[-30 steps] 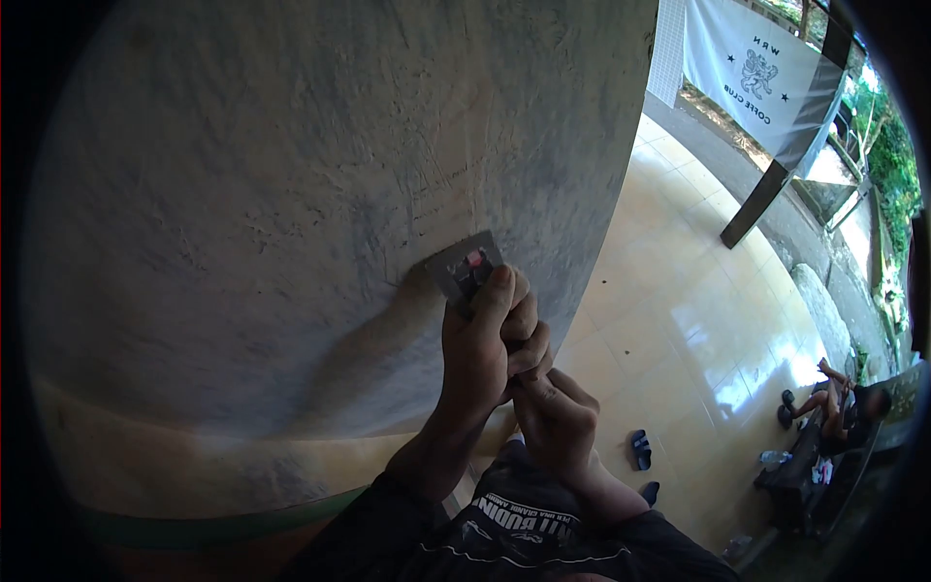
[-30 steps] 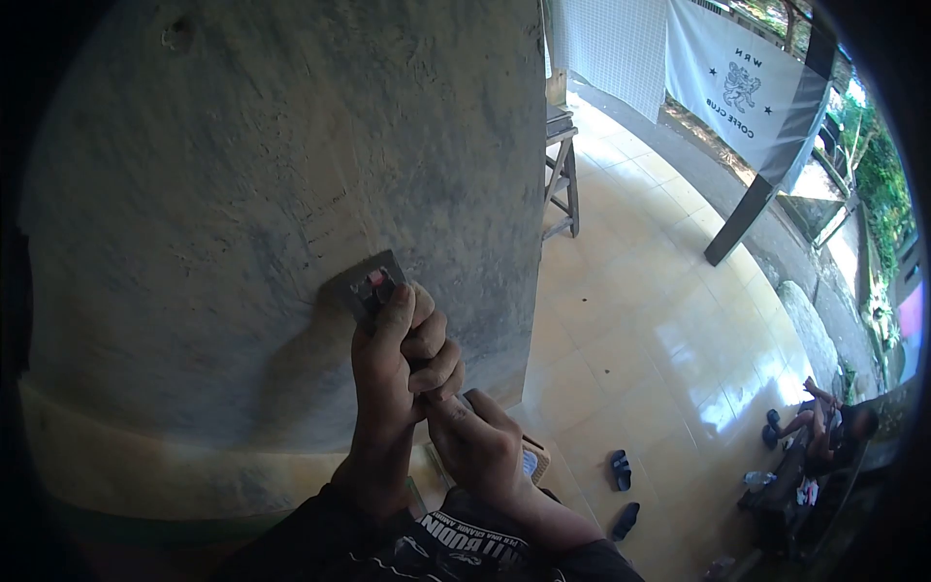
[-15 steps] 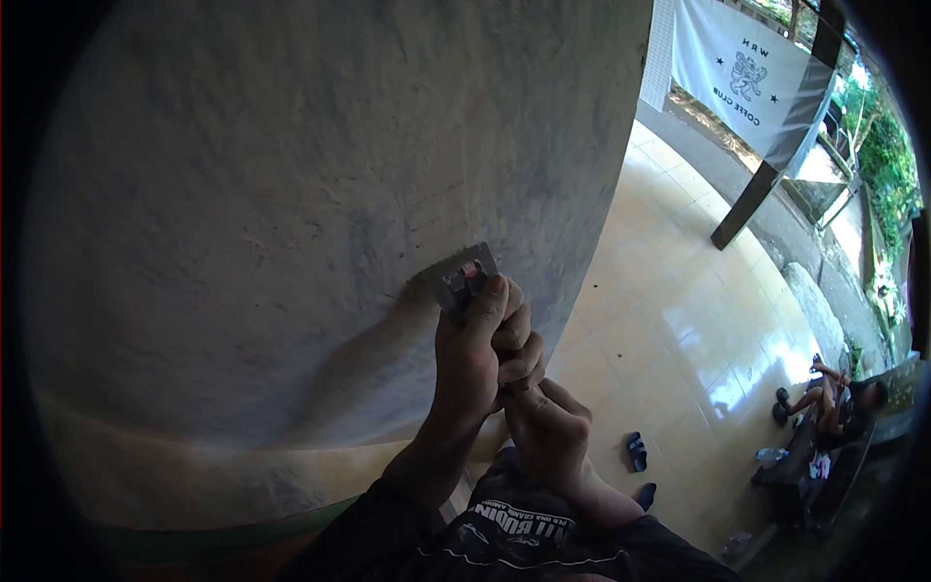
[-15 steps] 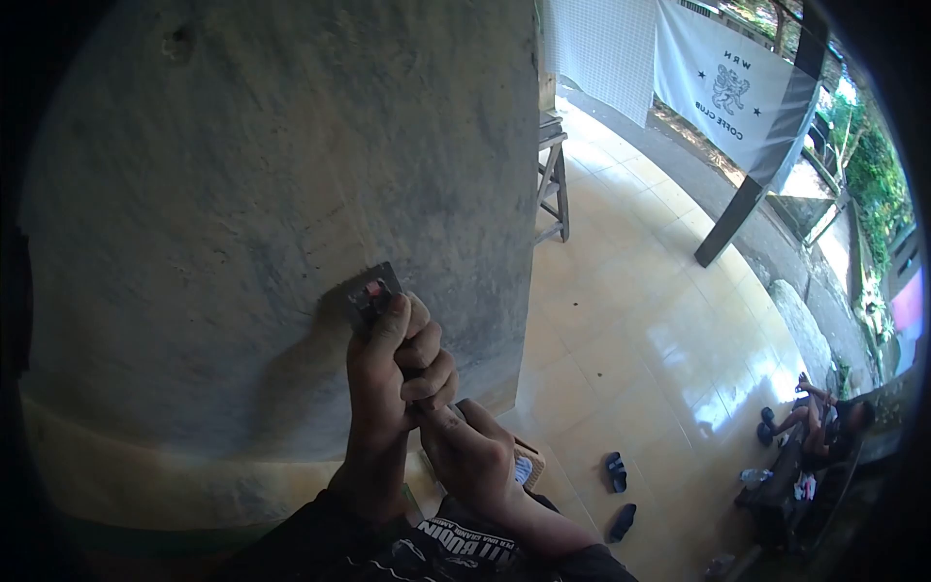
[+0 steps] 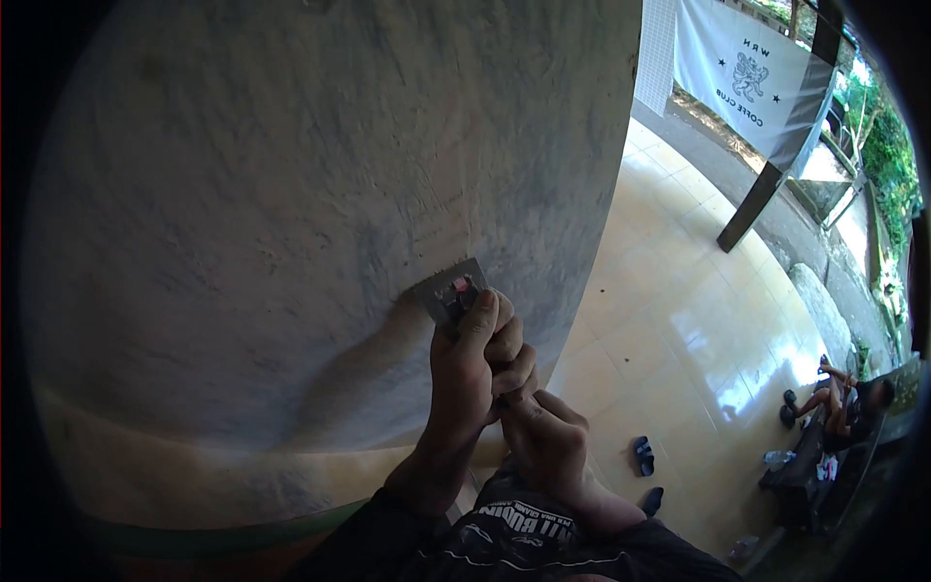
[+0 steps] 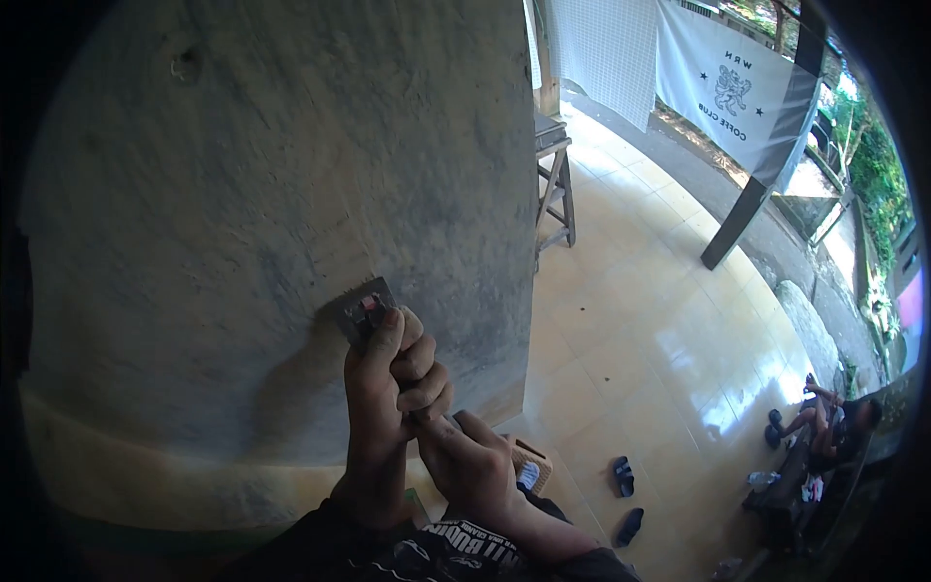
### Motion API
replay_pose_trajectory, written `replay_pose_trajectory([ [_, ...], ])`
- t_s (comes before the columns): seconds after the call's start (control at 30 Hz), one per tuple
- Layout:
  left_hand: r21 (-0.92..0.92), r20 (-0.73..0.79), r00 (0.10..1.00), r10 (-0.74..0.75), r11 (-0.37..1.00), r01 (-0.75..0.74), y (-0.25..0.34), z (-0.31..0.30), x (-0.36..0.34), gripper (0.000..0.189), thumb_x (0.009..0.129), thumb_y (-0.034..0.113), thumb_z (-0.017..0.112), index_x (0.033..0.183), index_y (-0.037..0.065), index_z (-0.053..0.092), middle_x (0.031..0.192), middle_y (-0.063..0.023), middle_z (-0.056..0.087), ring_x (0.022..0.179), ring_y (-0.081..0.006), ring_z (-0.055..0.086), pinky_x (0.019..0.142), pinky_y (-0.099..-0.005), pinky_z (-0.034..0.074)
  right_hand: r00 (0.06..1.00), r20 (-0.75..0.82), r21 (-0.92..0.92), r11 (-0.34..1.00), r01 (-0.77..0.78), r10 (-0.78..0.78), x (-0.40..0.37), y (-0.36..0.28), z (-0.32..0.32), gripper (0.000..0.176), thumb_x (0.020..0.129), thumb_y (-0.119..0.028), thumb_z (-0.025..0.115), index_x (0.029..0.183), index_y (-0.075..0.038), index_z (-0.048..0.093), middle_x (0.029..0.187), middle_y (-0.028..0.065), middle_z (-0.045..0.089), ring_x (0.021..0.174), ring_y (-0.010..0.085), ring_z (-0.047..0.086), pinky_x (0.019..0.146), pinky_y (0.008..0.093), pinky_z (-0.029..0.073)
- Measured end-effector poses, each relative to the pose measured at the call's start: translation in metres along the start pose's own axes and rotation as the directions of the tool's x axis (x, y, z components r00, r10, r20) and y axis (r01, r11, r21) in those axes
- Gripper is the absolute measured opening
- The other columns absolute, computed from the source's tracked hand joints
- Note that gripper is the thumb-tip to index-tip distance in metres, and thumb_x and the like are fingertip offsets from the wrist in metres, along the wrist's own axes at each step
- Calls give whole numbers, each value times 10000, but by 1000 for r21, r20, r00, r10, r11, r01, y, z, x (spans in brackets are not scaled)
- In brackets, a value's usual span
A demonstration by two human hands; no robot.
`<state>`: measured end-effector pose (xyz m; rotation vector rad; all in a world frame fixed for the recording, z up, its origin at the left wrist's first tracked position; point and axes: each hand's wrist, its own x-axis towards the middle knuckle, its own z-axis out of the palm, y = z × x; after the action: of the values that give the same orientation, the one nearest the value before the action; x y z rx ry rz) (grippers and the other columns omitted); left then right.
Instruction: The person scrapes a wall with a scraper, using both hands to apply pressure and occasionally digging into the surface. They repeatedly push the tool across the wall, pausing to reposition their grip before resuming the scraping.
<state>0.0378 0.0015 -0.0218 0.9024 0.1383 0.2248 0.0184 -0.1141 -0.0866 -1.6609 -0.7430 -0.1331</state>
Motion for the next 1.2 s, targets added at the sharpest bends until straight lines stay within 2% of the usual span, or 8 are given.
replay_pose_trajectory([
  [0.1,30,17,1000,23,999,-23,9,11,6,332,968,344,418,700,153,377,504,70,244,318,-50,262,303,-245,285,999,-51,17,1000,-12,12,7,-6,1,323,784,108,577,1096,30,609,750,145,599,653,186,608,552,273,457],
  [0.4,0,25,999,-20,1000,20,5,5,5,331,968,338,415,694,158,373,507,72,240,329,-51,265,303,-240,283,1000,-9,-17,1000,-15,15,6,-7,-4,352,787,113,573,1125,19,602,762,141,605,673,169,612,559,262,458],
  [0.47,17,32,999,31,999,-31,14,19,9,340,967,341,418,683,162,364,505,73,238,321,-54,260,301,-238,277,998,24,-8,998,-58,58,14,-13,-12,361,784,113,574,1129,14,602,770,150,609,674,176,616,565,268,460],
  [0.63,1,-2,999,32,999,-32,5,12,3,335,965,337,423,687,161,364,502,70,235,322,-52,246,301,-238,269,999,16,4,999,34,-34,6,-3,-9,354,775,111,582,1114,13,611,725,133,591,619,165,590,522,261,435],
  [0.87,-29,-8,1000,27,999,-27,2,10,6,323,970,336,414,708,151,380,501,70,237,321,-53,258,301,-246,290,994,74,-52,996,-72,76,8,-11,-18,357,777,102,593,1122,10,612,693,123,576,600,162,579,525,265,442],
  [0.97,-50,24,999,21,999,-20,-1,6,3,326,967,335,428,706,146,380,505,60,247,328,-62,266,312,-250,284,999,42,-17,999,31,-30,6,0,-11,370,782,114,580,1136,9,603,705,122,574,601,155,570,522,266,439],
  [1.17,-11,24,999,26,1000,-26,4,8,8,324,965,337,436,708,146,383,505,62,256,329,-57,271,311,-245,295,1000,30,-13,1000,-6,6,7,-5,-9,373,791,117,571,1148,13,591,719,127,576,607,163,571,533,263,446],
  [1.2,9,33,998,52,999,-53,2,7,7,314,970,337,421,724,144,394,503,72,253,324,-43,263,300,-240,310,1000,-3,-3,1000,20,-20,5,-1,-7,349,772,73,603,1108,-23,614,663,108,519,545,182,525,480,299,422],
])
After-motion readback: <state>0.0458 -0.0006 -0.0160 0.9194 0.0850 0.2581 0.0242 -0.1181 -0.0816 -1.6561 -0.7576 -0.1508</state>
